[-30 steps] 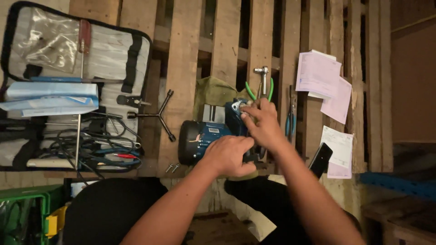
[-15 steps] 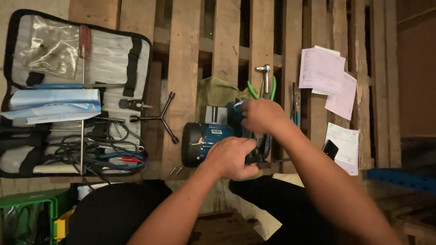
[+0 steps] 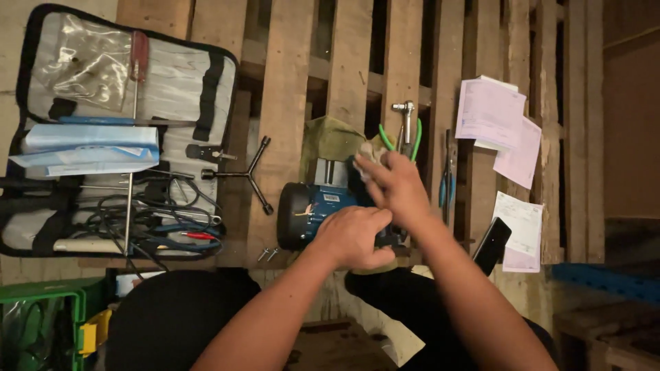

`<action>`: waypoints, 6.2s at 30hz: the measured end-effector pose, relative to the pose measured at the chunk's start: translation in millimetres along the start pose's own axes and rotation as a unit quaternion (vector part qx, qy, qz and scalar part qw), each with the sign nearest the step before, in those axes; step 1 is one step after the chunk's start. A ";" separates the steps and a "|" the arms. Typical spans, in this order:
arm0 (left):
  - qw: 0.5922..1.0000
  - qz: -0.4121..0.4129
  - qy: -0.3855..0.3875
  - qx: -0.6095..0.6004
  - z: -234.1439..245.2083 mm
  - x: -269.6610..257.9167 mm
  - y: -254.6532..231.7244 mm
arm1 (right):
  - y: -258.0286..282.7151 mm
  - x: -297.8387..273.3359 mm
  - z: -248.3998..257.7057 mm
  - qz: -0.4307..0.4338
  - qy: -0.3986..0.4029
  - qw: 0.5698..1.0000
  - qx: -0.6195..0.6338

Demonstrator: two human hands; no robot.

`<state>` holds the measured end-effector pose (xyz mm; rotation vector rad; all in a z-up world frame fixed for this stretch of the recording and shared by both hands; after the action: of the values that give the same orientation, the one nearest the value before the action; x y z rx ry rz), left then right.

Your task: Disassembling a water pump using various hand tools like pliers and wrenches on a wooden pallet.

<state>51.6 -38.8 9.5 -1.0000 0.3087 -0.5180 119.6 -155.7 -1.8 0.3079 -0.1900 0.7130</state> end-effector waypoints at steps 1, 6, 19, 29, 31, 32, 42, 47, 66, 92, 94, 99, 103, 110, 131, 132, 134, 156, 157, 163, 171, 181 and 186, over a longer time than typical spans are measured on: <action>1.000 -0.001 -0.001 0.000 -0.6 1.3 -0.8 | 4.1 -1.7 10.4 0.001 0.000 1.000 -0.001; 1.000 -0.001 -0.006 -0.015 1.4 2.3 -3.3 | 14.2 -21.3 31.0 0.063 -0.025 0.992 -0.110; 1.000 0.001 -0.003 -0.014 -1.7 1.9 0.6 | -4.2 -6.7 -10.6 -0.010 -0.052 0.991 -0.121; 0.999 0.013 0.033 -0.002 -2.4 6.7 -3.2 | -10.3 -46.1 -19.4 -0.088 -0.025 0.995 -0.050; 0.999 0.024 0.025 -0.013 0.1 11.6 -0.3 | -6.7 -33.5 -10.0 -0.088 -0.013 0.995 -0.043; 0.999 0.023 0.012 -0.024 1.5 13.0 0.2 | -14.7 -30.3 -11.9 -0.145 0.025 0.987 -0.071; 0.976 0.127 -0.089 -0.155 -4.3 16.0 35.9 | -28.7 -6.5 11.8 -0.166 0.102 0.980 0.035; 0.966 0.148 -0.091 -0.191 -1.4 14.5 28.5 | -62.4 -92.9 91.2 -0.347 0.088 0.919 0.164; 0.791 0.217 -0.098 -0.564 3.8 25.9 31.2 | -106.7 -151.8 66.1 -0.458 0.275 0.842 0.072; 0.593 0.135 -0.063 -0.791 25.0 33.2 22.9 | 73.2 31.0 104.7 -0.083 0.064 0.974 0.200; 0.597 0.128 -0.059 -0.789 25.7 31.8 14.6 | 74.7 29.4 97.8 -0.078 0.057 0.977 0.190; 0.615 0.120 -0.090 -0.774 28.6 26.2 7.6 | 84.7 33.4 103.9 -0.034 0.012 0.985 0.171; 0.642 0.132 -0.110 -0.747 22.2 25.7 32.8 | 64.8 24.4 100.4 -0.040 -0.021 0.984 0.172; 0.783 0.143 -0.163 -0.582 35.3 20.1 32.5 | 18.0 8.3 116.0 -0.181 -0.111 0.930 0.298; 0.840 0.013 -0.062 -0.539 32.5 23.0 14.4 | 12.7 5.4 104.4 -0.223 -0.060 0.915 0.331; 0.837 0.014 -0.063 -0.543 33.2 22.9 14.2 | 13.8 5.7 104.9 -0.223 -0.059 0.916 0.329; 0.835 0.017 -0.064 -0.546 34.8 23.1 13.5 | 13.5 3.6 104.7 -0.227 -0.060 0.914 0.331; 0.709 0.044 -0.075 -0.699 33.0 24.2 14.0 | 20.7 3.8 94.7 -0.248 -0.114 0.779 0.565; 0.709 0.044 -0.075 -0.699 32.1 24.4 15.1 | 20.3 2.3 92.8 -0.248 -0.113 0.779 0.565; 0.698 0.040 -0.064 -0.712 28.6 25.5 17.0 | 14.1 -2.9 92.0 -0.241 -0.120 0.779 0.566; 0.737 0.045 -0.063 -0.672 31.3 24.8 17.2 | 27.2 5.6 111.1 -0.235 -0.094 0.861 0.442; 0.740 0.038 -0.064 -0.669 27.1 24.7 18.9 | 31.0 10.1 116.4 -0.221 -0.098 0.892 0.383; 0.758 0.032 -0.066 -0.648 27.8 23.7 20.1 | 26.2 1.8 110.1 -0.285 -0.077 0.882 0.368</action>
<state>90.1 -23.1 6.2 -2.3632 0.5951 -0.0877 96.2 -173.3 107.5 1.1046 0.0375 0.1388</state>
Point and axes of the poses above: each hand's wrist, its own x-axis towards the middle knuckle, its own z-axis out of the back of the hand, y = z × x, the point moved 7 cm from there along x, towards the middle knuckle, and after that the axes turned 9 degrees about z, right-handed, at the moved point
